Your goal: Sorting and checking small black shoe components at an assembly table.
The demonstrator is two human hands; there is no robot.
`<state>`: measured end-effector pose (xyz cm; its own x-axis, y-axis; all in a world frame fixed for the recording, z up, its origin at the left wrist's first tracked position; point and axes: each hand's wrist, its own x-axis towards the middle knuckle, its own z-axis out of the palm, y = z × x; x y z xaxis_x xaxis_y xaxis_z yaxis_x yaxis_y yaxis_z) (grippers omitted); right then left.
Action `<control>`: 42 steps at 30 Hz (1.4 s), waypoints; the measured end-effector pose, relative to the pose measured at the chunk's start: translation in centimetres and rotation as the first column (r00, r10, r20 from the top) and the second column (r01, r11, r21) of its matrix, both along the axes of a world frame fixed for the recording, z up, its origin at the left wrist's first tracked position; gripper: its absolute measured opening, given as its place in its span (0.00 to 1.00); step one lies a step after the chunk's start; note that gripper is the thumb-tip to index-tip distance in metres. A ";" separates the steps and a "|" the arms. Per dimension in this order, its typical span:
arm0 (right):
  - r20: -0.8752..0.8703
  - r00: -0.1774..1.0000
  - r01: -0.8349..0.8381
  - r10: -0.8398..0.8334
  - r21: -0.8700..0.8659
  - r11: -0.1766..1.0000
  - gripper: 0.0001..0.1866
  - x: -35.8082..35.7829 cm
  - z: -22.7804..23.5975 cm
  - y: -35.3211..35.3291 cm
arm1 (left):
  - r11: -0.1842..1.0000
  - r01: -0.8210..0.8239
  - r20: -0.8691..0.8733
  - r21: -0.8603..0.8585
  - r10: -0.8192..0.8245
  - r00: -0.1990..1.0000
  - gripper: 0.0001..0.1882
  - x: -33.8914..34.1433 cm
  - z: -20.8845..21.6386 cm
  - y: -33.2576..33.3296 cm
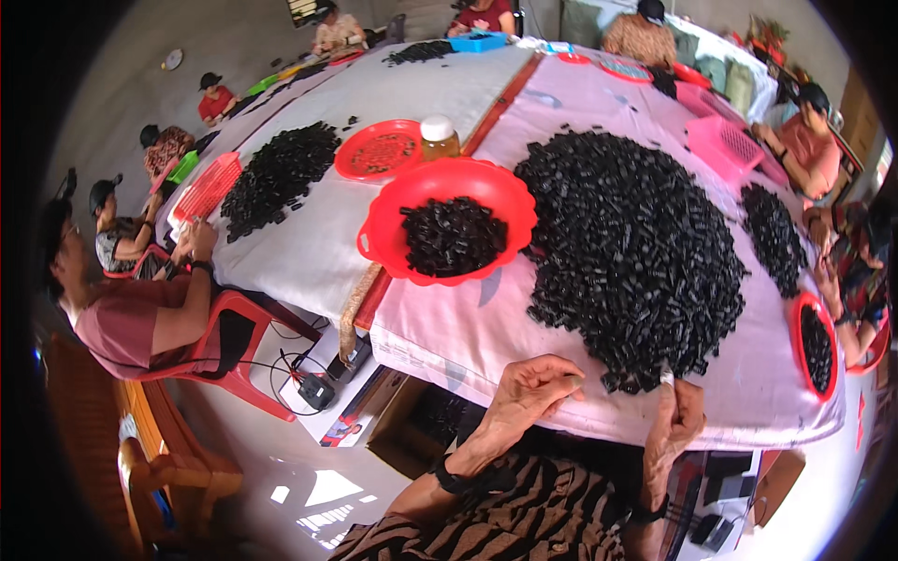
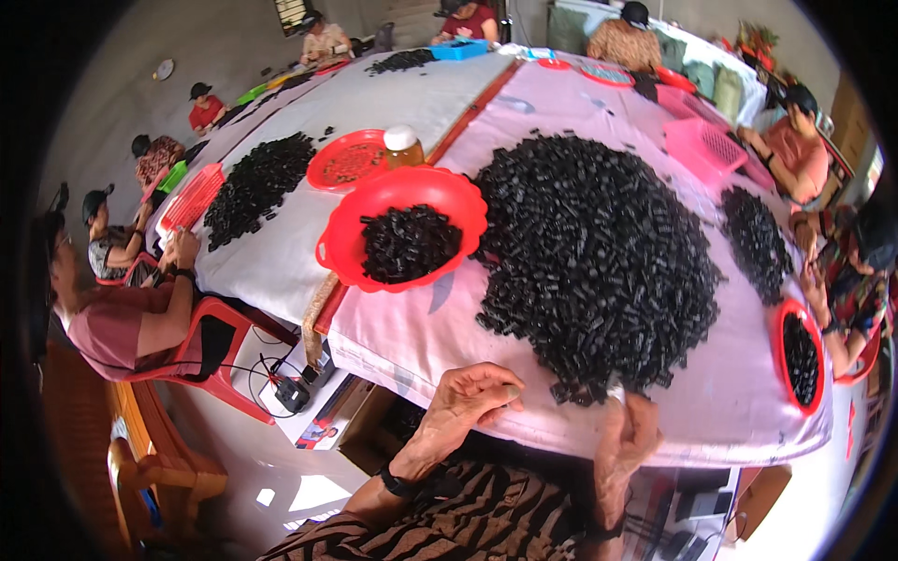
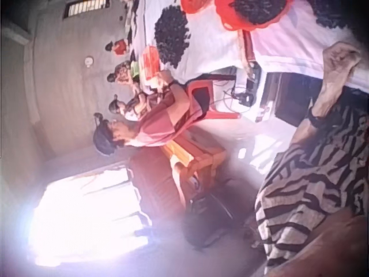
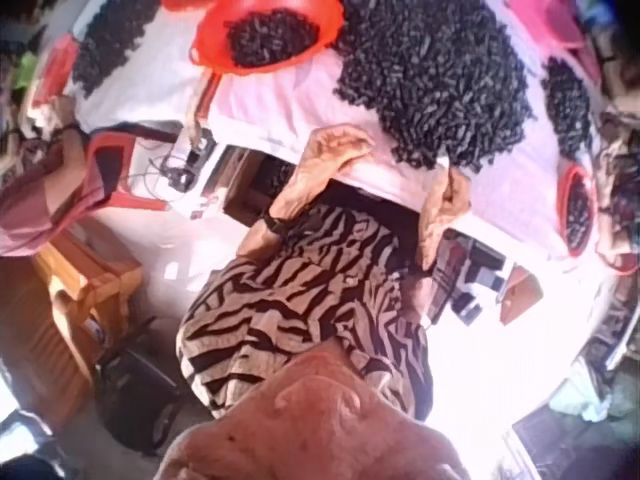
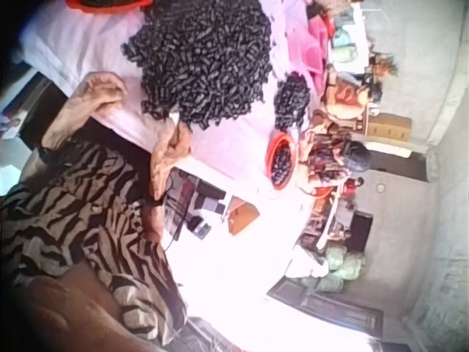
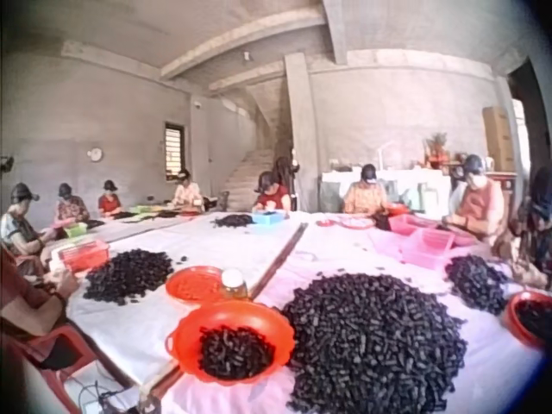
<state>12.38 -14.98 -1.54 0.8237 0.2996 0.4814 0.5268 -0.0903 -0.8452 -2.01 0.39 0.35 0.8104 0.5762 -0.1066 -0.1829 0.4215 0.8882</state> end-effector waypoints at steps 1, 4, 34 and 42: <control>0.062 0.996 0.069 -0.067 -0.033 0.997 0.06 0.7 -0.2 -0.4 | 0.998 -0.039 -0.004 0.056 0.039 0.999 0.06 -0.3 0.2 0.5; 0.110 0.980 0.167 -0.165 -0.009 0.986 0.08 2.4 0.3 -1.0 | 0.956 -0.208 0.022 0.208 0.208 0.978 0.08 -0.9 1.6 2.9; -0.118 0.987 0.100 -0.107 -0.061 0.993 0.14 5.4 0.4 -1.7 | 0.568 0.581 0.351 0.583 -0.821 0.450 0.08 0.4 10.3 -6.9; -0.032 0.995 0.100 -0.098 0.067 0.993 0.15 4.8 -0.2 -0.4 | 0.555 0.534 0.349 0.638 -0.826 0.442 0.07 -3.7 8.1 -8.8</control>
